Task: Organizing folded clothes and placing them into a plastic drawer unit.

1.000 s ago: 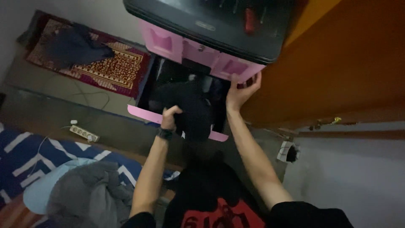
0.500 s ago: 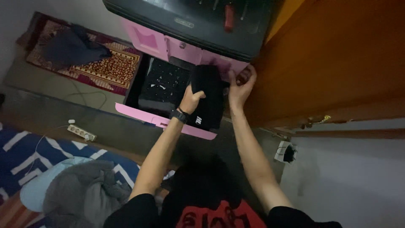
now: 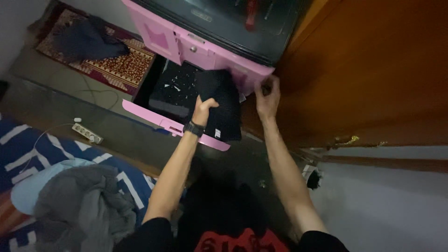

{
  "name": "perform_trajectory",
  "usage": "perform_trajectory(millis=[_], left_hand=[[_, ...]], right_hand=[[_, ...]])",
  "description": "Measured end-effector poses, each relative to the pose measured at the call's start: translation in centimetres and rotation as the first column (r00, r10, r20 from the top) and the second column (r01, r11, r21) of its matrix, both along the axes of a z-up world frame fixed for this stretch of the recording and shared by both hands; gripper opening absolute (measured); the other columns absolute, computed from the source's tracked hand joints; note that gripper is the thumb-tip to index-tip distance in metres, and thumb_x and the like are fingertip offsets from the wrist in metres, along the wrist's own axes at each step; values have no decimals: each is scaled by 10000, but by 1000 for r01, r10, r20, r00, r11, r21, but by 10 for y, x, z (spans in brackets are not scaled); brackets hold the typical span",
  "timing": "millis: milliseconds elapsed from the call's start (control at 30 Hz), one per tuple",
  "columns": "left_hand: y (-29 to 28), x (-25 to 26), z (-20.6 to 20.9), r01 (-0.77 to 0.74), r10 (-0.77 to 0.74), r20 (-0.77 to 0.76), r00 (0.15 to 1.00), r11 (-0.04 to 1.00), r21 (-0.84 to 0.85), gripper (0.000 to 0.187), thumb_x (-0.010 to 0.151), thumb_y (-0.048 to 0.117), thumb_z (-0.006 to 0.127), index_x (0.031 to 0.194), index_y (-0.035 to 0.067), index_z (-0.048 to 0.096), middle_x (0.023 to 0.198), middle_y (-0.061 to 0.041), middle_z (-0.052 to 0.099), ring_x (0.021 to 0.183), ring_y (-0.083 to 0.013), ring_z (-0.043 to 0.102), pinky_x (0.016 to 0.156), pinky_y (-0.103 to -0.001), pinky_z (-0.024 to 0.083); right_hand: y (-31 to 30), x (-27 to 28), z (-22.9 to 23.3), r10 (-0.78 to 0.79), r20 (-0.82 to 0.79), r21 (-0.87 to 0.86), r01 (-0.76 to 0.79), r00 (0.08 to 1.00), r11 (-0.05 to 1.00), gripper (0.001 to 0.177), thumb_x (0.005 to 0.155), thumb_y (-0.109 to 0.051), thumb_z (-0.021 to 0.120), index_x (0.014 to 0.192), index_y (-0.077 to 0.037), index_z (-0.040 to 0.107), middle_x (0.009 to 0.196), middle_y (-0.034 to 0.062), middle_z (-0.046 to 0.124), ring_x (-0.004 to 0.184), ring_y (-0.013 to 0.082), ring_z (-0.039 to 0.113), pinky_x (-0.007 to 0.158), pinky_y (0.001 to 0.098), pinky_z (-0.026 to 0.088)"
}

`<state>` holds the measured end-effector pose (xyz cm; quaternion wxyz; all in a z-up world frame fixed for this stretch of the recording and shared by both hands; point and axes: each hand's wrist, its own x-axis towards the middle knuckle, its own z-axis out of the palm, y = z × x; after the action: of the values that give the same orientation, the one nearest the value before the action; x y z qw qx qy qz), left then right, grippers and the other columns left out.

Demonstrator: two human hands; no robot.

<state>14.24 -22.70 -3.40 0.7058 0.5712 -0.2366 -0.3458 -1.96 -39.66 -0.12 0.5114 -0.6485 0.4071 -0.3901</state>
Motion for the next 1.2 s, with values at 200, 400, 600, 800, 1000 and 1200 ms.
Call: perform_trajectory(millis=[200, 400, 600, 800, 1000, 1200], left_hand=[[67, -21, -38, -157, 136, -372, 918, 987, -26, 173, 739, 68, 645, 883, -19, 685, 841, -98, 691, 791, -233, 647, 790, -347, 535], [163, -40, -30, -323, 134, -682, 719, 933, -157, 124, 756, -3, 599, 832, -25, 694, 916, -160, 738, 849, -317, 690, 842, -419, 571], [179, -63, 75, -450, 195, -713, 674, 873, -186, 323, 691, 11, 542, 942, -76, 725, 1033, -187, 747, 922, -352, 701, 898, -459, 562], [259, -79, 23, -416, 54, -654, 754, 810, -413, 347, 756, -52, 496, 1046, -175, 643, 1164, -294, 703, 1037, -436, 647, 1006, -511, 532], [258, -85, 144, -333, -62, -597, 800, 782, -526, 430, 824, 19, 545, 1165, -233, 615, 1269, -343, 661, 1142, -450, 675, 1078, -515, 527], [232, -59, 86, -144, -34, -212, 977, 632, -762, 196, 975, -57, 492, 1067, -123, 651, 1138, -251, 690, 1011, -368, 688, 1020, -444, 531]], right_hand=[[29, -24, 16, 260, 79, -255, -233, 962, 939, 260, 1021, -198, 720, 1175, 5, 665, 1249, 133, 636, 1223, 285, 577, 1098, 424, 419], [61, -51, -8, 423, 175, -274, -369, 889, 888, 390, 982, -307, 750, 1201, 0, 652, 1163, 98, 610, 1113, 237, 600, 1003, 369, 471], [93, -72, -13, 566, 59, -388, -504, 822, 772, 352, 938, -355, 773, 982, -11, 715, 964, 102, 619, 883, 259, 619, 778, 364, 481], [100, -79, 36, 677, 35, -514, -568, 735, 643, 326, 950, -347, 795, 936, -29, 725, 877, 119, 646, 844, 292, 618, 763, 410, 479], [84, -92, 38, 435, -180, -716, -421, 882, 557, 550, 907, -601, 631, 841, -55, 628, 755, 93, 583, 728, 234, 569, 682, 420, 449], [101, -73, 168, 658, 383, -269, -603, 648, 751, 712, 1010, -671, 565, 1304, -24, 529, 1285, 194, 545, 1111, 306, 602, 888, 425, 612]])
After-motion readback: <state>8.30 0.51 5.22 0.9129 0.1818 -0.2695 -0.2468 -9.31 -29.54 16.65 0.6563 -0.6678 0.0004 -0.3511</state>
